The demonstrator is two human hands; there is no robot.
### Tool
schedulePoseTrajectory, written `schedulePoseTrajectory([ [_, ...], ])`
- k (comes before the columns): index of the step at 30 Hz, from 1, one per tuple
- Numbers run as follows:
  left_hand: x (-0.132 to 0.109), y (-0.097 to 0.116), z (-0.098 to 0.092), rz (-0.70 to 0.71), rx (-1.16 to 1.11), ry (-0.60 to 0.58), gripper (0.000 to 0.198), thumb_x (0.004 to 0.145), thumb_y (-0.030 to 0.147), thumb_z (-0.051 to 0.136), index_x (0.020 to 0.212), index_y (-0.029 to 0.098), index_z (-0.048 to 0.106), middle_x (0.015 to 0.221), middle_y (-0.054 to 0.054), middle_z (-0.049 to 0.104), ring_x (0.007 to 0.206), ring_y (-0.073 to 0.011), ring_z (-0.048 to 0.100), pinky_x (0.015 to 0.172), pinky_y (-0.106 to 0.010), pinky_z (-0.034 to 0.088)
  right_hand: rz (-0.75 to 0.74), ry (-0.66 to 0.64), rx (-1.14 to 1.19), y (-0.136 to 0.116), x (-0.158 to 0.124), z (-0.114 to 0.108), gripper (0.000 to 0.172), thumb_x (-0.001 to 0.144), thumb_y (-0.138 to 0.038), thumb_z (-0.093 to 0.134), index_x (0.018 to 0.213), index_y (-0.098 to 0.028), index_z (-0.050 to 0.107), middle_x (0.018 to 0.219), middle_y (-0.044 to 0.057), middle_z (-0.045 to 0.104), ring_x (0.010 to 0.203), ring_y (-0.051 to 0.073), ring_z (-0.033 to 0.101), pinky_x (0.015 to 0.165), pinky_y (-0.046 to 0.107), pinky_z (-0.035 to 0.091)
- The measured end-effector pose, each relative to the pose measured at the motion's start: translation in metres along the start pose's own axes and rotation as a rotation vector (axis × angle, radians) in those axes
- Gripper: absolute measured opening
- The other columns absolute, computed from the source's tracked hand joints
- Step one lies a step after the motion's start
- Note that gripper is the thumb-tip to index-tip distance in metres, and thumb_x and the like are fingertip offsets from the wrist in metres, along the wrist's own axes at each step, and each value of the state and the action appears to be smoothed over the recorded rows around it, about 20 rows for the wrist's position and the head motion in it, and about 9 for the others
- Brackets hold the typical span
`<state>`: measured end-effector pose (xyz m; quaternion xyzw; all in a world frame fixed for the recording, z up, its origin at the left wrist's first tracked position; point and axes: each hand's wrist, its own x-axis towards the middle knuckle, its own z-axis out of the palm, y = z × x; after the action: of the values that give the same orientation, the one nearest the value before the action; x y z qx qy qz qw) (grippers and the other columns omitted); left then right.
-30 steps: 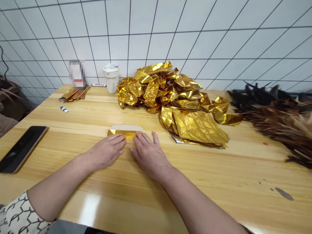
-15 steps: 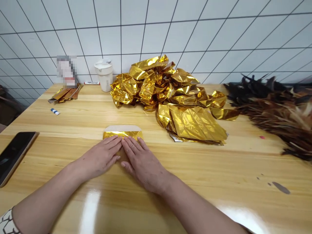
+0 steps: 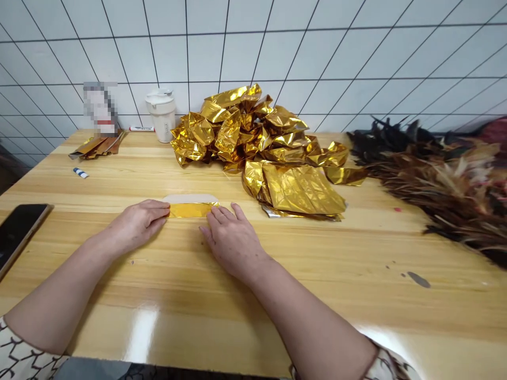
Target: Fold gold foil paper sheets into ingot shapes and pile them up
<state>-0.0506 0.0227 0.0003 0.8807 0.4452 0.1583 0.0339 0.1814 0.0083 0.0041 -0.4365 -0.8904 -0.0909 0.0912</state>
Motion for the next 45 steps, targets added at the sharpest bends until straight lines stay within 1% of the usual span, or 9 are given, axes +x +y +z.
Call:
schedulePoseTrajectory([
  [5,0.002,-0.005,-0.004,-0.001,0.014,-0.016,0.024,0.083,0.009,0.046,0.078,0.018,0.068,0.090,-0.006,0.071,0.088,-0.0198,0.066,0.082,-0.032,0.055,0.050,-0.026,-0.029,-0.001,0.002,-0.004,0.032,0.095,-0.027,0.039,0.099,-0.010,0.066,0.108,0.015,0.069,0.102,0.028,0.062,0.101,0.050,0.035],
  [8,0.002,-0.005,-0.003,-0.006,0.055,-0.030,0.025,0.081,0.008,0.046,0.080,0.018,0.069,0.089,-0.006,0.071,0.088,-0.0195,0.065,0.083,-0.031,0.054,0.058,-0.021,-0.059,-0.004,0.003,-0.005,0.032,0.094,-0.028,0.041,0.097,-0.009,0.066,0.107,0.017,0.069,0.105,0.031,0.059,0.102,0.052,0.033],
  [11,0.004,-0.003,-0.001,-0.012,0.097,-0.044,0.026,0.080,0.007,0.046,0.080,0.018,0.069,0.090,-0.006,0.071,0.089,-0.0198,0.065,0.084,-0.031,0.054,0.040,0.022,-0.080,-0.011,0.004,-0.003,0.034,0.093,-0.028,0.042,0.106,-0.005,0.064,0.117,0.022,0.064,0.115,0.033,0.053,0.103,0.054,0.031],
  [15,0.006,0.000,-0.002,-0.022,0.131,-0.070,0.026,0.081,0.007,0.045,0.084,0.016,0.069,0.096,-0.009,0.070,0.090,-0.0221,0.064,0.084,-0.034,0.053,-0.083,0.038,-0.030,-0.026,0.008,0.000,0.040,0.094,-0.029,0.041,0.119,-0.003,0.058,0.126,0.023,0.058,0.121,0.032,0.048,0.104,0.053,0.031],
  [19,0.006,0.000,-0.003,-0.014,0.133,-0.078,0.025,0.082,0.007,0.045,0.087,0.015,0.069,0.098,-0.010,0.070,0.091,-0.0225,0.064,0.084,-0.035,0.053,-0.152,-0.022,0.048,-0.035,0.022,-0.003,0.040,0.092,-0.031,0.045,0.120,-0.005,0.056,0.128,0.023,0.056,0.119,0.031,0.049,0.102,0.049,0.034],
  [24,0.004,0.000,-0.004,0.007,0.137,-0.053,0.023,0.085,0.012,0.045,0.087,0.016,0.068,0.094,-0.008,0.069,0.089,-0.0216,0.063,0.083,-0.034,0.052,-0.099,-0.139,0.079,-0.034,0.042,-0.003,0.031,0.093,-0.027,0.045,0.109,-0.006,0.061,0.111,0.018,0.063,0.106,0.028,0.055,0.094,0.041,0.038],
  [30,0.003,0.000,-0.005,0.007,0.098,-0.033,0.022,0.085,0.013,0.047,0.091,0.017,0.067,0.094,-0.008,0.069,0.091,-0.0220,0.062,0.083,-0.034,0.052,-0.055,-0.035,0.127,-0.032,0.044,0.010,0.028,0.092,-0.025,0.045,0.107,-0.008,0.061,0.111,0.016,0.062,0.102,0.027,0.051,0.090,0.039,0.039],
  [39,-0.002,-0.005,-0.005,0.009,0.096,-0.009,0.031,0.079,0.006,0.045,0.099,0.018,0.066,0.100,-0.008,0.069,0.095,-0.0218,0.063,0.085,-0.035,0.053,-0.060,0.010,0.164,-0.032,0.042,0.013,0.025,0.092,-0.022,0.044,0.104,-0.009,0.062,0.103,0.014,0.063,0.098,0.027,0.051,0.087,0.039,0.039],
  [45,-0.002,-0.014,0.000,0.018,0.002,0.081,0.031,0.082,0.007,0.044,0.097,0.019,0.068,0.103,-0.007,0.070,0.097,-0.0206,0.063,0.086,-0.034,0.053,-0.073,0.034,0.171,-0.032,0.041,0.015,0.026,0.092,-0.022,0.044,0.104,-0.009,0.062,0.103,0.015,0.063,0.098,0.026,0.051,0.087,0.039,0.039],
])
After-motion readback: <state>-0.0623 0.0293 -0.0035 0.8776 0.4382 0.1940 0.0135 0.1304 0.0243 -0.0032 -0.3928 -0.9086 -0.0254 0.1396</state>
